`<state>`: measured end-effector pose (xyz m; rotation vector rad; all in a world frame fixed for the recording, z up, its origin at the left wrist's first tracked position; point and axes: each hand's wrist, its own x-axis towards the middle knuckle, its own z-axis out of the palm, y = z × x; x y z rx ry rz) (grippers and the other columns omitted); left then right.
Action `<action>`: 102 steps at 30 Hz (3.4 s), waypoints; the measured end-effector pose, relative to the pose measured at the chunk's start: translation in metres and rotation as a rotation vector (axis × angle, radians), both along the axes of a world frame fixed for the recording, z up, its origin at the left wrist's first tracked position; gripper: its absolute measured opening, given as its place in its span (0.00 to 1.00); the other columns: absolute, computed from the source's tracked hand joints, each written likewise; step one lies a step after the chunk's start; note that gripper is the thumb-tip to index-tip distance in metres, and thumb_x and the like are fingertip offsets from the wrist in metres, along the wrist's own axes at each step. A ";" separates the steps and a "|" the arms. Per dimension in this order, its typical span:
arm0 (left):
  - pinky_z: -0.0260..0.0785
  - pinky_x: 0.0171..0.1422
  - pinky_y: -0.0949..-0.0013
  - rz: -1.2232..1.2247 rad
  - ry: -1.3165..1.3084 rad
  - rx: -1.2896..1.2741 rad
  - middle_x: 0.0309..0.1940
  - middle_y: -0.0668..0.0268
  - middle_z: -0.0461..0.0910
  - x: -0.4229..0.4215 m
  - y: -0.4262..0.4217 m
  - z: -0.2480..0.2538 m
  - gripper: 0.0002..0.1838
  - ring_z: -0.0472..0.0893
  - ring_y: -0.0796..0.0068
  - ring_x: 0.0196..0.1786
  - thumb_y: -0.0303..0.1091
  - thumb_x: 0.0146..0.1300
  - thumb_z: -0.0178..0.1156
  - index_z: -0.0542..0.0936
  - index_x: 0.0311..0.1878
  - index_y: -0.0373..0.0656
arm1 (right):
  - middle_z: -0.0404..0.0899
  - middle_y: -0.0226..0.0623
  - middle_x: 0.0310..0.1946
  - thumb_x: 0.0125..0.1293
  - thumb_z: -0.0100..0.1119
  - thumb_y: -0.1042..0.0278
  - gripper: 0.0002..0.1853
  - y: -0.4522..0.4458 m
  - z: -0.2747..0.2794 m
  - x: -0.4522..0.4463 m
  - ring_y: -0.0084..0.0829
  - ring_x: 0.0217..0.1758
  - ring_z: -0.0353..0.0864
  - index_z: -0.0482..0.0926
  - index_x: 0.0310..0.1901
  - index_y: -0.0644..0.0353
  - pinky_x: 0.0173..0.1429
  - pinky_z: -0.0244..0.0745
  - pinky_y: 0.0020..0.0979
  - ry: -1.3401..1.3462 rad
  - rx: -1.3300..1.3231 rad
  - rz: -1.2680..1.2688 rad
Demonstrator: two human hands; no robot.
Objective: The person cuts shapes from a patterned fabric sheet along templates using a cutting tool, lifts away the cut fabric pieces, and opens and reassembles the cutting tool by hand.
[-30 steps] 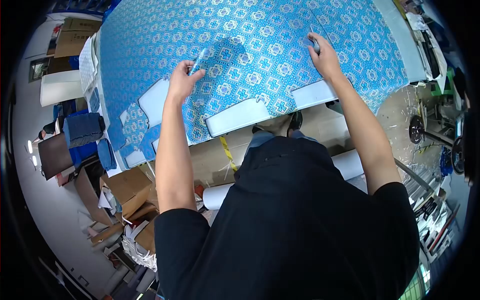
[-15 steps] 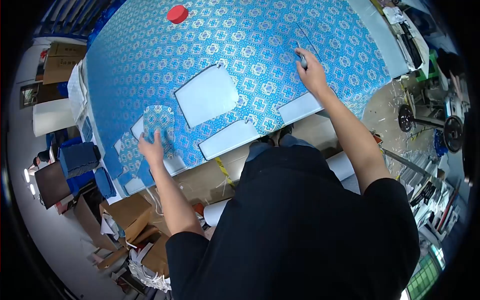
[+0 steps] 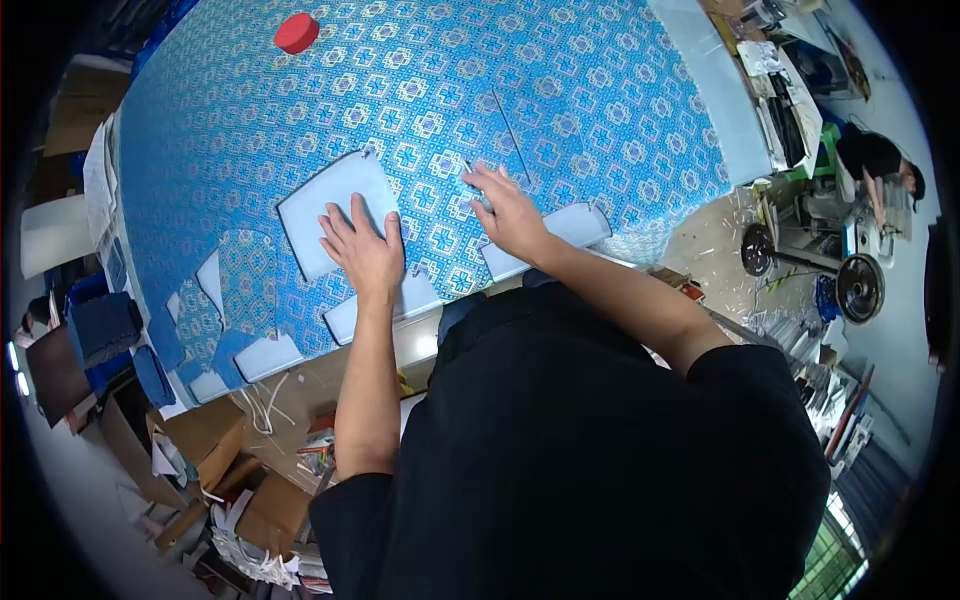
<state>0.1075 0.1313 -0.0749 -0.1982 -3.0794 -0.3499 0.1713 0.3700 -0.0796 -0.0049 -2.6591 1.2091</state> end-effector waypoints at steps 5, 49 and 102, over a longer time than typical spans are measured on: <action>0.37 0.87 0.37 0.005 0.043 0.054 0.81 0.44 0.56 0.000 -0.002 -0.008 0.38 0.49 0.39 0.85 0.57 0.71 0.61 0.68 0.79 0.49 | 0.82 0.46 0.63 0.75 0.63 0.69 0.21 0.049 0.009 -0.002 0.48 0.65 0.84 0.77 0.68 0.53 0.67 0.79 0.41 -0.162 -0.361 0.212; 0.38 0.88 0.41 0.143 0.114 0.052 0.84 0.56 0.59 0.012 0.001 -0.031 0.34 0.52 0.51 0.87 0.54 0.75 0.52 0.68 0.80 0.52 | 0.86 0.44 0.54 0.72 0.64 0.64 0.17 0.215 -0.018 0.014 0.50 0.56 0.85 0.81 0.60 0.54 0.61 0.81 0.43 0.210 0.248 -0.247; 0.43 0.86 0.38 -0.209 0.085 0.284 0.78 0.55 0.68 0.049 0.121 -0.005 0.31 0.59 0.45 0.83 0.47 0.66 0.69 0.78 0.70 0.47 | 0.74 0.36 0.75 0.66 0.75 0.58 0.19 0.163 0.007 0.023 0.48 0.85 0.60 0.74 0.48 0.54 0.84 0.57 0.51 -0.110 0.168 0.045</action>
